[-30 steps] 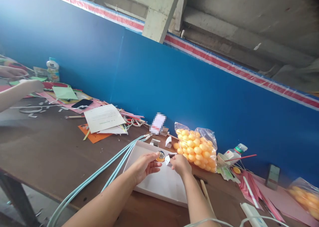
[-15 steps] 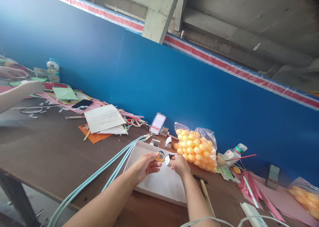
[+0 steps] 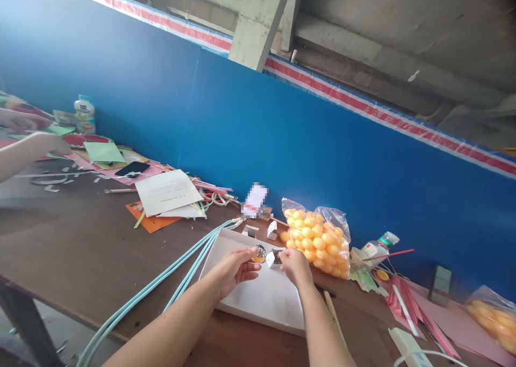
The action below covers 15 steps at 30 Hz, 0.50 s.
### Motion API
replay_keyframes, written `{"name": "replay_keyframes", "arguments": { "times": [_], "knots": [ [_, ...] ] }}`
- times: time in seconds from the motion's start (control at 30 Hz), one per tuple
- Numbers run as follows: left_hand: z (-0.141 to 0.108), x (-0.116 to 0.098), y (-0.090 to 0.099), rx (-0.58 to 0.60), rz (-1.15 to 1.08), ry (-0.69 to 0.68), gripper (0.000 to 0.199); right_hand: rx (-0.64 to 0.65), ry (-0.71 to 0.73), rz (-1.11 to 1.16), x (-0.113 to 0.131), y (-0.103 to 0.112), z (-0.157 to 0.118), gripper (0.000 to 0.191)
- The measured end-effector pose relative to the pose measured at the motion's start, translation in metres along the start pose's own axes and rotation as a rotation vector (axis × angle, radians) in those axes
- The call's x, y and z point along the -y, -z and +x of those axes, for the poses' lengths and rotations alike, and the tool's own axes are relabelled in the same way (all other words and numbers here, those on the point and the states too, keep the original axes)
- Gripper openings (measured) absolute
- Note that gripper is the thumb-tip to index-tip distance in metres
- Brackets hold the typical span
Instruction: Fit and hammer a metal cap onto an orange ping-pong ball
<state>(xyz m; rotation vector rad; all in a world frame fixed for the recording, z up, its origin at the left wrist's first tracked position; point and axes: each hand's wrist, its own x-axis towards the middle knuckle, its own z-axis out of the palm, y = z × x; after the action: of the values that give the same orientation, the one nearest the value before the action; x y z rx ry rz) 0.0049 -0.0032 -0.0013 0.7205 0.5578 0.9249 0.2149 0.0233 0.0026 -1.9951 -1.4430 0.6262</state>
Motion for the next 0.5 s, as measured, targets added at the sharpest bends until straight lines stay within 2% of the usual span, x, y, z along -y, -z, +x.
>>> {"name": "replay_keyframes", "arguments": {
  "times": [0.13,0.3,0.5],
  "knots": [
    [-0.003,-0.002,-0.002,-0.001,-0.003,0.003,0.035,0.008,-0.004,0.343,0.003,0.001,-0.018,0.019],
    [-0.004,-0.003,-0.002,-0.039,-0.066,0.036,0.032,0.100,-0.013,0.777,0.022,-0.006,-0.043,0.033],
    [0.004,0.000,0.001,-0.046,-0.217,0.044,0.029,0.093,0.039,1.040,0.030,-0.024,-0.049,0.031]
  ]
}}
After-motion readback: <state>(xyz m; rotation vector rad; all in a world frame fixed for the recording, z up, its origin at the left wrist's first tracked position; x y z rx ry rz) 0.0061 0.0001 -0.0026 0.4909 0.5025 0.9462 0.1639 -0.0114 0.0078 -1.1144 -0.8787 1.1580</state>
